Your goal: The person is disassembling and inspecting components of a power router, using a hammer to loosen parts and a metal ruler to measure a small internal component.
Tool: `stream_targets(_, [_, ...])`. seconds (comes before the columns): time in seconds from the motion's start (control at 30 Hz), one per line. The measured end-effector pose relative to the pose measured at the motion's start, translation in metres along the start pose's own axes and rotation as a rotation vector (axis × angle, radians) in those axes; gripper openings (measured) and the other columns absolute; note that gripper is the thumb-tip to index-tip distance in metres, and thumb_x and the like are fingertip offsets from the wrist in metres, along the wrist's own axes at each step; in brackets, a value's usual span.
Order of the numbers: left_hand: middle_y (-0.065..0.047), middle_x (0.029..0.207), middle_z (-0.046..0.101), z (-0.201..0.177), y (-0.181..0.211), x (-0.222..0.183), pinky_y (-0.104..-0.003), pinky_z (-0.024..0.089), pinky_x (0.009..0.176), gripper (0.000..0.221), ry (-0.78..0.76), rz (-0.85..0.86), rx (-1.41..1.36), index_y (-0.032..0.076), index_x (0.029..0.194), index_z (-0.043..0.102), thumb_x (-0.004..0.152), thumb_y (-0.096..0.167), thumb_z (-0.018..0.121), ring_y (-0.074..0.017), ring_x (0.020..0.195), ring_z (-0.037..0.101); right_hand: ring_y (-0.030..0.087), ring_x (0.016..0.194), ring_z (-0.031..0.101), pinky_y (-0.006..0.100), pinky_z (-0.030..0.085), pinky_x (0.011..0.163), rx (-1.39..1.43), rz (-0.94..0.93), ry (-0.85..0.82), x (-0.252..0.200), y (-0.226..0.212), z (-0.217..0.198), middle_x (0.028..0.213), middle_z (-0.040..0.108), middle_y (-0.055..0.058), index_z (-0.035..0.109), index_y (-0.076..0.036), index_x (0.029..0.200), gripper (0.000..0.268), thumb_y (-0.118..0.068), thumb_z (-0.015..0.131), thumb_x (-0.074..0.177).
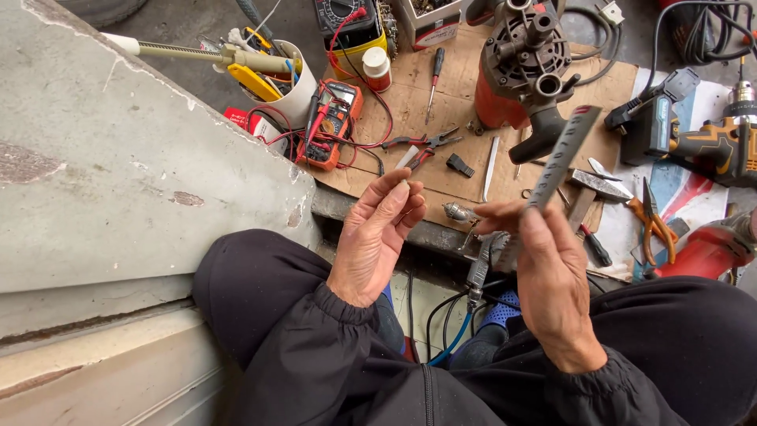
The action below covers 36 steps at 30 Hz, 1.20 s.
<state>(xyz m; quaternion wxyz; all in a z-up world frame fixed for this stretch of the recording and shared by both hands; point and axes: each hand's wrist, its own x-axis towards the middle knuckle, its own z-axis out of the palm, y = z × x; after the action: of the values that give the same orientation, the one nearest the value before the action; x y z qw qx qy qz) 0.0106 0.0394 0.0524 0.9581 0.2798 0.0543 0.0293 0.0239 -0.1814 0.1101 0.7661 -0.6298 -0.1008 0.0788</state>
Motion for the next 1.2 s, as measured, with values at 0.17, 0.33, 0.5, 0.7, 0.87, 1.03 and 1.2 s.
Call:
stream_targets(0.17, [-0.016, 0.127, 0.075, 0.0, 0.0, 0.0, -0.03, 0.063, 0.102, 0.035, 0.021, 0.022, 0.049, 0.0, 0.143, 0.066, 0.109, 0.007, 0.071, -0.0169, 0.108, 0.075, 0.016, 0.096, 0.074, 0.032, 0.058, 0.092, -0.367, 0.251, -0.031, 0.003, 0.004, 0.009, 0.107, 0.083, 0.008, 0.074, -0.006, 0.138, 0.037, -0.018, 0.054, 0.11])
stream_targets(0.33, [-0.016, 0.126, 0.077, 0.001, -0.002, -0.003, -0.033, 0.062, 0.103, 0.031, 0.076, 0.084, 0.206, -0.002, 0.137, 0.068, 0.108, 0.009, 0.072, -0.0188, 0.106, 0.075, 0.017, 0.073, 0.067, 0.028, 0.052, 0.067, -0.354, 0.34, -0.124, 0.007, 0.006, 0.012, 0.093, 0.083, 0.011, 0.078, -0.001, 0.129, 0.029, -0.01, 0.061, 0.107])
stream_targets(0.5, [-0.013, 0.118, 0.079, 0.004, -0.002, -0.003, -0.032, 0.06, 0.1, 0.03, 0.145, 0.066, 0.284, -0.001, 0.132, 0.072, 0.104, 0.01, 0.076, -0.017, 0.102, 0.075, 0.017, 0.074, 0.068, 0.029, 0.049, 0.068, -0.487, 0.388, -0.095, 0.011, 0.006, 0.012, 0.079, 0.081, 0.008, 0.084, -0.004, 0.121, 0.029, -0.021, 0.065, 0.106])
stream_targets(0.7, [-0.018, 0.123, 0.079, 0.011, 0.0, -0.006, -0.031, 0.062, 0.102, 0.037, 0.17, 0.065, 0.36, -0.003, 0.135, 0.068, 0.099, 0.004, 0.077, -0.0181, 0.103, 0.076, 0.018, 0.077, 0.068, 0.029, 0.043, 0.074, -0.459, 0.403, -0.094, 0.014, 0.007, 0.009, 0.075, 0.08, 0.01, 0.084, -0.002, 0.121, 0.032, -0.022, 0.065, 0.105])
stream_targets(0.87, [-0.013, 0.119, 0.081, 0.006, -0.011, -0.007, -0.025, 0.059, 0.099, 0.04, 0.184, 0.179, 0.504, 0.001, 0.136, 0.07, 0.097, -0.001, 0.079, -0.0138, 0.108, 0.074, 0.016, 0.075, 0.063, 0.028, 0.042, 0.072, -0.478, 0.387, -0.098, 0.015, 0.014, 0.004, 0.077, 0.082, 0.009, 0.082, -0.003, 0.116, 0.027, -0.021, 0.064, 0.107])
stream_targets(1.03, [-0.006, 0.115, 0.083, 0.016, -0.008, -0.012, -0.028, 0.061, 0.097, 0.039, 0.202, 0.256, 0.782, 0.007, 0.135, 0.071, 0.097, 0.005, 0.08, -0.0111, 0.103, 0.076, 0.017, 0.081, 0.068, 0.027, 0.046, 0.08, -0.445, 0.419, -0.07, 0.016, 0.016, 0.005, 0.082, 0.083, 0.01, 0.081, -0.001, 0.117, 0.026, -0.016, 0.063, 0.106])
stream_targets(1.2, [-0.003, 0.113, 0.085, 0.03, -0.003, -0.018, -0.022, 0.061, 0.091, 0.033, 0.223, 0.33, 1.037, 0.009, 0.131, 0.077, 0.098, 0.007, 0.081, -0.0091, 0.104, 0.078, 0.016, 0.079, 0.066, 0.027, 0.045, 0.076, -0.473, 0.46, -0.039, 0.018, 0.016, 0.005, 0.086, 0.085, 0.01, 0.081, -0.002, 0.115, 0.025, -0.014, 0.062, 0.105])
